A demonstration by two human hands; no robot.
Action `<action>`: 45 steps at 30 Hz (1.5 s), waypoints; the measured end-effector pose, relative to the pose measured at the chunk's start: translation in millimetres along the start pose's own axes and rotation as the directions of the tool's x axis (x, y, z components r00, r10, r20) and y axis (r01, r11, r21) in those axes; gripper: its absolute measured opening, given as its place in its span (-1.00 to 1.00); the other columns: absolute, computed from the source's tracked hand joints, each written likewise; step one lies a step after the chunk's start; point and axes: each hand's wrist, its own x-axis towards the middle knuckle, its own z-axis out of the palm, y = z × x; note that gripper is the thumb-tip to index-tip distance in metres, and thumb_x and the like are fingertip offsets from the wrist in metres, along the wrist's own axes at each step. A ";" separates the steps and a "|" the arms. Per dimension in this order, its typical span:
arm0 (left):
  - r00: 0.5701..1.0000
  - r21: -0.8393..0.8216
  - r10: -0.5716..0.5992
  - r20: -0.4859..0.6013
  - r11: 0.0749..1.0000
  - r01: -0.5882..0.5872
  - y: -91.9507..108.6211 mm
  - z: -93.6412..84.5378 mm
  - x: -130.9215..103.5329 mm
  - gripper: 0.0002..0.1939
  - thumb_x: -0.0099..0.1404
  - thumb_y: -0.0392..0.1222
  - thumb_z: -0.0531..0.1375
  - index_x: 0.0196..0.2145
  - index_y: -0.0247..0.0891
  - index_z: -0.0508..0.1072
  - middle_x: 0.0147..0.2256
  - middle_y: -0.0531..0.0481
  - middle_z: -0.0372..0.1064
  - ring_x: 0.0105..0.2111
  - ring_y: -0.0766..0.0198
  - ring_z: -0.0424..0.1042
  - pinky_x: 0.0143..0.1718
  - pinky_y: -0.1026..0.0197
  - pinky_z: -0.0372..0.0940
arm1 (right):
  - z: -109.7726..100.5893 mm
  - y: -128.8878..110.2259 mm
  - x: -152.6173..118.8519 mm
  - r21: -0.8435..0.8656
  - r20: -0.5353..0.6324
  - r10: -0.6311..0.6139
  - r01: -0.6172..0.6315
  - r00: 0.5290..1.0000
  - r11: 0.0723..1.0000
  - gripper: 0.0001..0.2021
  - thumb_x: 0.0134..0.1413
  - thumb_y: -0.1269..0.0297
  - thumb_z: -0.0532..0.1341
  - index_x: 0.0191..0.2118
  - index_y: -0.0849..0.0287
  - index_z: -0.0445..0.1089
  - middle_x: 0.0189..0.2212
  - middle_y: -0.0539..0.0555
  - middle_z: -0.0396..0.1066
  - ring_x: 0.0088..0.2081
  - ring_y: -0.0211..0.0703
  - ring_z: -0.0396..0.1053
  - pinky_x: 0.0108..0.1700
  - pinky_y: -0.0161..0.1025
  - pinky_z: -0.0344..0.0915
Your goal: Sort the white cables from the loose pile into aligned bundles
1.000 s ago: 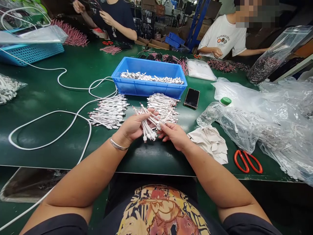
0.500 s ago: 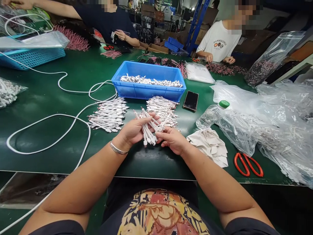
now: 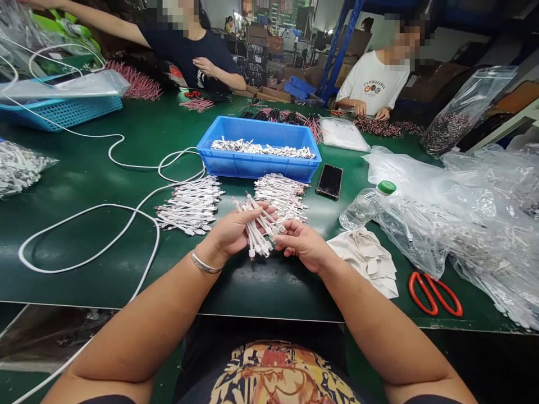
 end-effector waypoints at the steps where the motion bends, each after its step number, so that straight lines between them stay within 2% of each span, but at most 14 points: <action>1: 1.000 -0.003 0.003 -0.007 1.000 -0.003 -0.1 0.6 -0.4 -0.80 0.16 -0.41 0.17 -0.22 -0.34 0.43 -0.23 -0.15 0.47 -0.28 0.15 0.50 -0.24 0.09 0.41 | 0.5 -0.1 -0.5 -0.006 0.000 0.014 -0.014 1.000 1.000 -0.68 -0.19 0.18 0.36 -0.31 0.16 0.29 -0.40 -0.02 0.40 -0.44 -0.32 0.36 -0.55 -0.44 0.14; 4: 1.000 -0.018 0.001 -0.011 1.000 -0.001 -0.1 3.3 -1.3 -0.80 0.16 -0.41 0.16 -0.22 -0.34 0.43 -0.24 -0.15 0.47 -0.26 0.15 0.50 -0.20 0.06 0.40 | 3.4 1.0 -1.6 -0.034 0.027 0.027 -0.027 0.999 0.999 -0.68 -0.12 0.16 0.33 -0.24 0.15 0.30 -0.37 0.00 0.40 -0.45 -0.33 0.36 -0.62 -0.47 0.02; 7: 1.000 -0.031 -0.018 -0.025 0.999 0.017 0.1 5.0 -1.4 -0.83 0.17 -0.41 0.15 -0.24 -0.35 0.44 -0.24 -0.15 0.47 -0.23 0.14 0.49 -0.16 0.04 0.39 | 5.3 2.6 -1.4 -0.053 0.063 -0.018 0.022 0.998 0.998 -0.68 -0.15 0.23 0.34 -0.23 0.14 0.31 -0.43 -0.03 0.39 -0.47 -0.34 0.34 -0.64 -0.46 -0.04; 13: 1.000 -0.023 -0.029 0.000 0.999 0.029 -0.3 -0.1 1.1 -0.83 0.19 -0.40 0.14 -0.24 -0.36 0.45 -0.25 -0.15 0.47 -0.22 0.16 0.48 -0.11 0.08 0.36 | 0.8 2.2 2.3 -0.146 -0.088 -0.093 0.079 0.992 0.986 -0.73 -0.11 0.20 0.30 -0.27 0.17 0.30 -0.38 0.02 0.43 -0.48 -0.31 0.35 -0.61 -0.42 0.01; 17: 0.999 -0.008 -0.049 0.018 0.999 0.049 -0.9 -1.5 1.9 -0.83 0.19 -0.38 0.14 -0.24 -0.36 0.45 -0.22 -0.17 0.46 -0.19 0.14 0.47 -0.09 0.06 0.36 | -0.6 1.7 3.4 -0.193 -0.147 -0.136 0.107 0.980 0.975 -0.76 -0.10 0.19 0.29 -0.31 0.17 0.29 -0.42 0.00 0.41 -0.47 -0.30 0.36 -0.59 -0.42 0.07; 23: 0.999 -0.004 -0.031 0.011 1.000 0.031 -1.8 4.1 -0.5 -0.85 0.20 -0.42 0.11 -0.28 -0.38 0.45 -0.26 -0.16 0.47 -0.27 0.20 0.48 -0.18 0.16 0.39 | 5.7 3.0 1.0 -0.053 -0.116 -0.020 0.014 0.993 0.998 -0.71 -0.05 0.09 0.26 -0.25 0.16 0.29 -0.43 0.01 0.39 -0.48 -0.31 0.35 -0.62 -0.45 0.09; 28: 0.998 0.066 -0.040 0.056 0.997 0.036 -3.3 8.5 -4.2 -0.85 0.19 -0.38 0.14 -0.26 -0.36 0.44 -0.24 -0.18 0.47 -0.33 0.16 0.49 -0.31 0.13 0.41 | 7.5 2.3 1.0 0.025 -0.048 -0.003 0.004 0.999 1.000 -0.66 -0.09 0.13 0.30 -0.21 0.13 0.26 -0.44 -0.01 0.40 -0.49 -0.33 0.33 -0.64 -0.47 0.05; 33: 0.999 0.068 -0.001 0.047 0.998 -0.003 -9.5 9.7 -4.0 -0.85 0.13 -0.39 0.20 -0.28 -0.36 0.46 -0.29 -0.14 0.49 -0.35 0.21 0.49 -0.29 0.18 0.40 | 5.2 1.9 2.7 0.063 -0.092 0.034 -0.028 0.995 0.998 -0.62 -0.17 0.19 0.35 -0.22 0.12 0.23 -0.41 -0.01 0.41 -0.50 -0.32 0.33 -0.63 -0.45 0.03; 37: 1.000 0.062 -0.007 0.025 0.998 0.006 -12.3 9.2 -1.6 -0.85 0.15 -0.40 0.17 -0.29 -0.38 0.47 -0.30 -0.16 0.49 -0.32 0.20 0.48 -0.24 0.17 0.38 | 3.4 4.7 4.8 0.038 -0.132 0.014 -0.009 0.991 0.999 -0.62 -0.23 0.26 0.36 -0.25 0.12 0.22 -0.47 -0.07 0.37 -0.53 -0.34 0.31 -0.63 -0.44 0.02; 42: 1.000 0.005 -0.011 0.016 1.000 0.011 -7.9 6.6 0.0 -0.86 0.21 -0.37 0.13 -0.30 -0.37 0.47 -0.31 -0.13 0.48 -0.29 0.20 0.48 -0.17 0.12 0.37 | 1.9 5.2 3.5 -0.035 -0.122 -0.069 0.066 0.990 0.997 -0.64 -0.17 0.25 0.34 -0.23 0.10 0.21 -0.44 -0.08 0.38 -0.51 -0.35 0.32 -0.62 -0.46 0.06; 45: 1.000 -0.032 0.008 0.015 0.999 -0.007 -5.0 4.3 -0.1 -0.86 0.20 -0.38 0.14 -0.27 -0.35 0.45 -0.28 -0.11 0.47 -0.28 0.20 0.48 -0.14 0.07 0.37 | 2.2 2.8 -0.7 -0.104 -0.060 -0.005 -0.001 0.998 0.995 -0.64 -0.09 0.16 0.30 -0.16 0.10 0.25 -0.37 -0.01 0.42 -0.44 -0.30 0.36 -0.61 -0.46 0.12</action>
